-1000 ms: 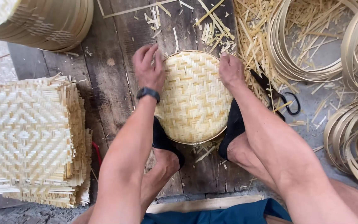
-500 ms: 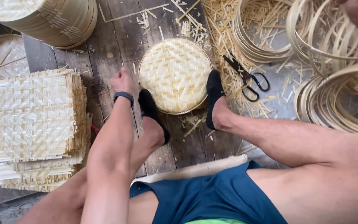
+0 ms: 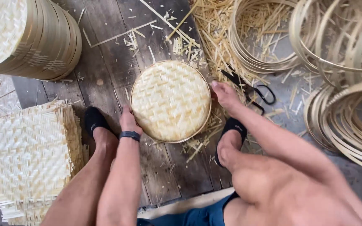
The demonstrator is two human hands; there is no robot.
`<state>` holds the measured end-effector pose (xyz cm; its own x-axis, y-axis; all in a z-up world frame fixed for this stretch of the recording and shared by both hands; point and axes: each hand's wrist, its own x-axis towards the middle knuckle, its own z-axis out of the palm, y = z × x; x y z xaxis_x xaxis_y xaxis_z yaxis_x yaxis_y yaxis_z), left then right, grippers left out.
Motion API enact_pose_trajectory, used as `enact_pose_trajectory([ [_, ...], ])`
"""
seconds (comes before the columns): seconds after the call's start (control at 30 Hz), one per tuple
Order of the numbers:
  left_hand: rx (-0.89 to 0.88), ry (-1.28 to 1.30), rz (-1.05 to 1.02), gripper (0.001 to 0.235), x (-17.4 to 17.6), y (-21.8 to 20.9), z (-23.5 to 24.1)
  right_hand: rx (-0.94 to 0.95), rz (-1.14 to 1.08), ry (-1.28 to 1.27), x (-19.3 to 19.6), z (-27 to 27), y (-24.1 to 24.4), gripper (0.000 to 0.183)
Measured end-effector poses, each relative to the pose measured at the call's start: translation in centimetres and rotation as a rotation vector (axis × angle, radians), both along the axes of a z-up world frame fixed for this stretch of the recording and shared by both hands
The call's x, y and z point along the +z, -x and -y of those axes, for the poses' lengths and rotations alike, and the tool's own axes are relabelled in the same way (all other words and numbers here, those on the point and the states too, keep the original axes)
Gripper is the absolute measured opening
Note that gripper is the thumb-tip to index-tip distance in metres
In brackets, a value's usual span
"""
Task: The person places a circular bamboo frame over a square woven mat, presses it down with a wooden jig, and trims the excess mat with shears. The person repeats this process for multiple mats, stacking the finished circular trays.
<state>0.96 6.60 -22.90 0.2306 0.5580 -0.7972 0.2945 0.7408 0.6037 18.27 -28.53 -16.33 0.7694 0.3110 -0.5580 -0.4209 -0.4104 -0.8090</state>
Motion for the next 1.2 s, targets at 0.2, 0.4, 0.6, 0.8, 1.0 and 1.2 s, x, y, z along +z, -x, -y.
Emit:
enact_pose_trajectory([
  [0.2, 0.116, -0.035, 0.181, 0.054, 5.8, -2.0, 2.3, -0.382, -0.266, -0.297, 0.1, -4.4, -0.4, 0.059],
  [0.4, 0.112, -0.072, 0.509, 0.072, 14.6, -3.6, 2.3, -0.338, 0.062, -0.556, 6.3, -0.5, -2.9, 0.064],
  [0.6, -0.16, 0.214, 0.335, 0.091, 11.3, -3.7, 3.0, -0.233, -0.235, -0.523, 6.2, -0.2, -0.4, 0.063],
  [0.8, -0.476, -0.679, -0.184, 0.091, 10.4, -5.5, 7.0, -0.103, 0.349, 0.38, -1.9, 8.4, -0.6, 0.047],
  [1.0, -0.953, -0.961, -0.52, 0.125, 9.5, -11.4, 19.4, 0.371, 0.32, 0.975, -5.6, 15.2, -3.4, 0.081],
  [1.2, -1.121, -1.09, -0.329, 0.123, 9.7, -10.6, 20.0, 0.447, 0.169, 0.857, -6.3, 17.2, -4.5, 0.064],
])
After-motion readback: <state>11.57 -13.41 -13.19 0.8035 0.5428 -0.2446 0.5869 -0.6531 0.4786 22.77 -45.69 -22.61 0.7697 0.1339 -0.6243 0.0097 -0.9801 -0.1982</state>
